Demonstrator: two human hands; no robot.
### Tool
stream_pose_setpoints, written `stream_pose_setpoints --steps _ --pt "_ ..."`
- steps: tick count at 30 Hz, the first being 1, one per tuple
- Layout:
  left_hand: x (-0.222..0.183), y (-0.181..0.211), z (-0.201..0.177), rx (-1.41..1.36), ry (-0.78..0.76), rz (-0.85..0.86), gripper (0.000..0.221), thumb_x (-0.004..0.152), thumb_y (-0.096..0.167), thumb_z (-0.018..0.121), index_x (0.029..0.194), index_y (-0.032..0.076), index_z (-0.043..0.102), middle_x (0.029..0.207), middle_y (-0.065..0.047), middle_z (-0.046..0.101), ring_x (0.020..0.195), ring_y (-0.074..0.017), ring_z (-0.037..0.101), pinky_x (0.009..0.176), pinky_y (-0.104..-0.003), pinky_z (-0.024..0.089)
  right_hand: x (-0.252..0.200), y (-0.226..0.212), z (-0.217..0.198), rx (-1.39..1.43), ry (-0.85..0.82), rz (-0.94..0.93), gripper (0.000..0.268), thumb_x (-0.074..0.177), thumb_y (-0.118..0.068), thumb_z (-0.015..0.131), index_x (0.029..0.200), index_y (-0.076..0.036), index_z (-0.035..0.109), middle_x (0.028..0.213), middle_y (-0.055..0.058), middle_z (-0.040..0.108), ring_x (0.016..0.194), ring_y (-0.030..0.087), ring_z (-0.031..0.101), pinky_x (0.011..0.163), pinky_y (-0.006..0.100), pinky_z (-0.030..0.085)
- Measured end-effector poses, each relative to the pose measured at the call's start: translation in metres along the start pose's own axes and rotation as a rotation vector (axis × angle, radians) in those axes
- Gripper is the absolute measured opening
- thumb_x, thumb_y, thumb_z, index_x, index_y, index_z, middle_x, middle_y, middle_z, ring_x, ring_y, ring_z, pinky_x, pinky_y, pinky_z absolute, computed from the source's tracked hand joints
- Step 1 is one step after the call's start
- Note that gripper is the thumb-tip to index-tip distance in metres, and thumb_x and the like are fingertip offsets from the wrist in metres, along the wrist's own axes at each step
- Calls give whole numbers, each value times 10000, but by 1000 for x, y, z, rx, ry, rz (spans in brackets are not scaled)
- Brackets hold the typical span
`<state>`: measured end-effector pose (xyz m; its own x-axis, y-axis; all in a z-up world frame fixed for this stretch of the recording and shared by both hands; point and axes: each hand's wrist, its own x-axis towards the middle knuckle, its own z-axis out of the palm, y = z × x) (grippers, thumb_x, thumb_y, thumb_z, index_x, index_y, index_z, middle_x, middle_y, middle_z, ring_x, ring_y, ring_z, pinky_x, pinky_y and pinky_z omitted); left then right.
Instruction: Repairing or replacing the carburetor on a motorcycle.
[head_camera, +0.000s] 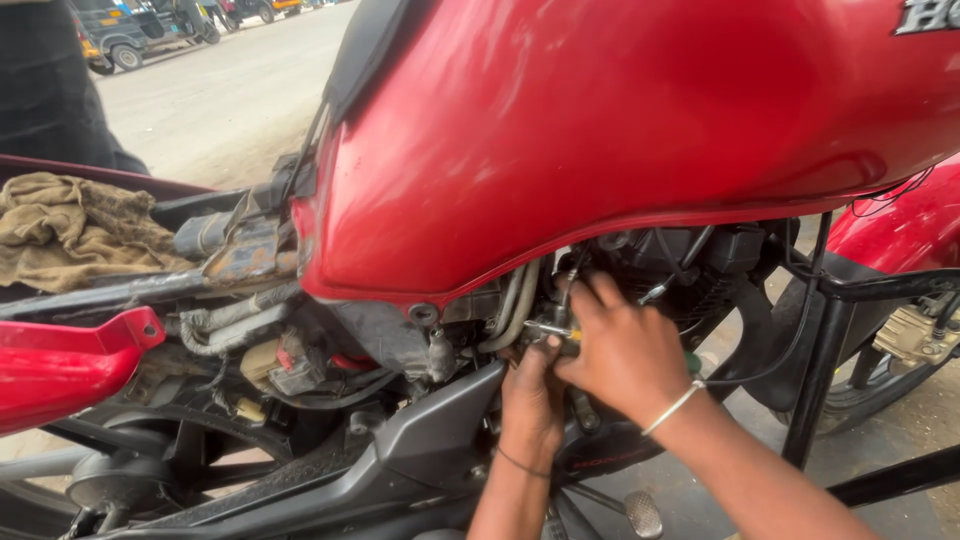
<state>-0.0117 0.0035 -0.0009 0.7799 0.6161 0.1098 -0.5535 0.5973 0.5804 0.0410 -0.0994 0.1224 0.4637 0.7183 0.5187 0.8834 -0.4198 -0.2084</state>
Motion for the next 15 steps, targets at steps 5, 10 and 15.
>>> stream_pose_setpoints --steps 5,10,15 --pt "1 9 19 -86 73 -30 387 869 226 650 1217 63 606 1137 -80 680 1096 -223 638 1003 -420 499 9 -21 -22 -38 -11 95 801 550 -294 897 1270 -66 632 1248 192 645 745 427 737 592 476 623" --pt "-1 4 12 -104 72 -63 388 876 297 594 1200 83 591 1155 -95 678 1100 -239 649 992 -436 505 1 -24 -16 -51 -1 77 699 600 -285 860 1228 -72 638 1179 172 655 734 406 738 579 469 616" --pt "2 -1 -5 -69 -76 -13 394 875 261 582 1223 79 617 1152 -79 669 1094 -229 638 1002 -428 524 -16 -23 9 -55 153 49 706 569 -260 851 1209 -50 638 1244 225 642 700 397 750 540 430 628"
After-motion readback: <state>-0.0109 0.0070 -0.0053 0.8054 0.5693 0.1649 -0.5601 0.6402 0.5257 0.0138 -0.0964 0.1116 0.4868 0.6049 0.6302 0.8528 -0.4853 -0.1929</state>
